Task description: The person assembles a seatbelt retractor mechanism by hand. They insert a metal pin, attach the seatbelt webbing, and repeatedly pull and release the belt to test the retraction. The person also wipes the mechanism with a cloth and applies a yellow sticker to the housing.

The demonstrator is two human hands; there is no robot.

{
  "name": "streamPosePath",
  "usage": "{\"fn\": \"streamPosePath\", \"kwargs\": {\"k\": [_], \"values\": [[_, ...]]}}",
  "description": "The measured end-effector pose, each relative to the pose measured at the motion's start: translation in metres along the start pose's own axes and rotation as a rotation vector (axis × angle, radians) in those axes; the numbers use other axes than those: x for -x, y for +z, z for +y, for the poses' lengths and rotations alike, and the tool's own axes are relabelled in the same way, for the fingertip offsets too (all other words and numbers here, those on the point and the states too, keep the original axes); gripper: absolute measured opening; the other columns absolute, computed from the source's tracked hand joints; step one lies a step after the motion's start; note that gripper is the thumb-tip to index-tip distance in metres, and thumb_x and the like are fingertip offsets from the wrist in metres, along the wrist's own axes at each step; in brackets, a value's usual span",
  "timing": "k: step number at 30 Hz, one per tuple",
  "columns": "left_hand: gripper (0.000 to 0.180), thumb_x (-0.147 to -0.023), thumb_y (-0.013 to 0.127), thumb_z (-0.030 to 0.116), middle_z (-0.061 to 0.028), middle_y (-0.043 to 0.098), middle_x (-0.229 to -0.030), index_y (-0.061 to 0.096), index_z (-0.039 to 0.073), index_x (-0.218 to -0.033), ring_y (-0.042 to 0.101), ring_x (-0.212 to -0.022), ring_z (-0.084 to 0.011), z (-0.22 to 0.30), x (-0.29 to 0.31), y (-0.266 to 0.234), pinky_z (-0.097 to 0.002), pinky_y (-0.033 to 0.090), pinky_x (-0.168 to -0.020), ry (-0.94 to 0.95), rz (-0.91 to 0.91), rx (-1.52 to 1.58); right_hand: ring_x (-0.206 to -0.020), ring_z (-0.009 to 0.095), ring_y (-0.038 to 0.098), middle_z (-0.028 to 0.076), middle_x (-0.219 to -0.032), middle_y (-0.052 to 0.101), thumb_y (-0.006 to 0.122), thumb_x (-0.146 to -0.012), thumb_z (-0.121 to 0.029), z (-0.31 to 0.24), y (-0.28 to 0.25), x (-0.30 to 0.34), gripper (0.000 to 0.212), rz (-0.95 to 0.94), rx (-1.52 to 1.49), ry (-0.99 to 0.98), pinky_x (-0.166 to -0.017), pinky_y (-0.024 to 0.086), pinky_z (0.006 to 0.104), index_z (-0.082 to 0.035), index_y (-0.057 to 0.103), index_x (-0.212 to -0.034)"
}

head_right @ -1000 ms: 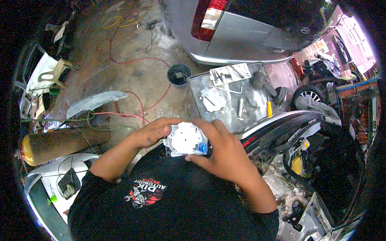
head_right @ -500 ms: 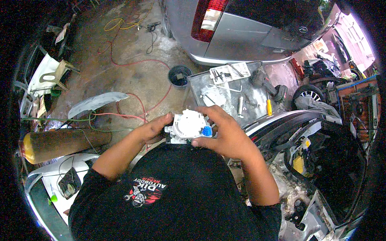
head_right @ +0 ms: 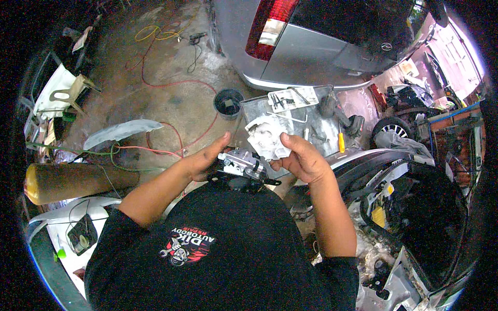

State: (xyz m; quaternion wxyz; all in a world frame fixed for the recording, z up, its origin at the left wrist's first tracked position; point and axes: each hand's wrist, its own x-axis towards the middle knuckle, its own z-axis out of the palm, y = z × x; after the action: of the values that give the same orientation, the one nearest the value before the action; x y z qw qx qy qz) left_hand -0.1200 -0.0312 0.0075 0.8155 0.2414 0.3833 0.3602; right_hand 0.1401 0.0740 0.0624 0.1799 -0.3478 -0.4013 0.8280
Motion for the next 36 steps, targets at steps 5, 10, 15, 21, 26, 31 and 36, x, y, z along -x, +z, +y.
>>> {"fn": "streamPosePath", "kwargs": {"k": [5,10,15,21,26,31,36], "values": [[0.098,-0.097,0.043,0.086,-0.0134,0.068,-0.140,0.057,0.004,-0.148,0.065,-0.127,-0.0239,0.002,-0.003,-0.007,-0.0413,0.050,-0.110,-0.046,-0.083,0.013,-0.091,0.019,0.069,0.008,-0.114,0.077,0.069,-0.099,-0.055,-0.005,0.006,0.002,0.060,-0.040,-0.024,-0.005,-0.069,0.049,0.0342,-0.006,0.068,-0.134],[0.097,-0.097,0.046,0.084,-0.0131,0.065,-0.143,0.052,0.005,-0.153,0.062,-0.132,-0.0229,0.007,-0.005,-0.005,-0.0410,0.048,-0.112,-0.029,-0.136,0.007,-0.091,0.019,0.070,0.008,-0.117,0.077,0.066,-0.100,-0.056,-0.009,0.002,0.002,0.062,-0.092,-0.030,-0.015,-0.070,0.048,0.0331,-0.007,0.065,-0.138],[0.097,-0.098,0.046,0.084,-0.0134,0.062,-0.147,0.048,0.006,-0.156,0.060,-0.136,-0.0234,0.013,-0.007,-0.007,-0.0416,0.048,-0.114,-0.047,-0.142,-0.005,-0.089,0.020,0.070,0.009,-0.115,0.077,0.066,-0.101,-0.055,-0.009,0.003,0.003,0.062,-0.033,-0.045,-0.033,-0.070,0.050,0.0350,-0.006,0.065,-0.137],[0.102,-0.095,0.041,0.089,-0.0142,0.073,-0.134,0.063,0.001,-0.142,0.071,-0.120,-0.0249,0.017,-0.006,0.004,-0.0420,0.055,-0.105,0.006,-0.035,-0.047,-0.089,0.022,0.070,0.010,-0.114,0.077,0.066,-0.101,-0.055,-0.012,0.002,0.004,0.061,-0.025,-0.013,-0.053,-0.071,0.052,0.0364,-0.004,0.068,-0.133],[0.105,-0.094,0.040,0.090,-0.0149,0.071,-0.137,0.060,0.001,-0.145,0.068,-0.125,-0.0253,0.020,-0.006,0.004,-0.0427,0.053,-0.107,0.005,-0.056,-0.049,-0.091,0.022,0.070,0.011,-0.114,0.077,0.066,-0.101,-0.054,-0.013,-0.001,0.001,0.061,-0.021,-0.023,-0.061,-0.072,0.053,0.0367,-0.003,0.068,-0.133],[0.106,-0.093,0.041,0.091,-0.0149,0.069,-0.141,0.058,0.001,-0.147,0.066,-0.129,-0.0258,0.022,-0.007,0.004,-0.0422,0.051,-0.111,0.004,-0.066,-0.041,-0.093,0.024,0.070,0.011,-0.114,0.077,0.067,-0.100,-0.054,-0.014,-0.001,0.000,0.062,-0.016,-0.011,-0.064,-0.074,0.053,0.0376,-0.002,0.067,-0.134],[0.092,-0.102,0.044,0.079,-0.0126,0.056,-0.155,0.040,0.011,-0.163,0.057,-0.141,-0.0236,0.026,-0.009,-0.005,-0.0439,0.048,-0.116,-0.012,-0.220,0.001,-0.099,0.023,0.068,0.011,-0.120,0.074,0.071,-0.096,-0.053,-0.014,-0.008,0.002,0.071,-0.086,0.113,-0.115,-0.076,0.053,0.0369,0.000,0.062,-0.142]]}}
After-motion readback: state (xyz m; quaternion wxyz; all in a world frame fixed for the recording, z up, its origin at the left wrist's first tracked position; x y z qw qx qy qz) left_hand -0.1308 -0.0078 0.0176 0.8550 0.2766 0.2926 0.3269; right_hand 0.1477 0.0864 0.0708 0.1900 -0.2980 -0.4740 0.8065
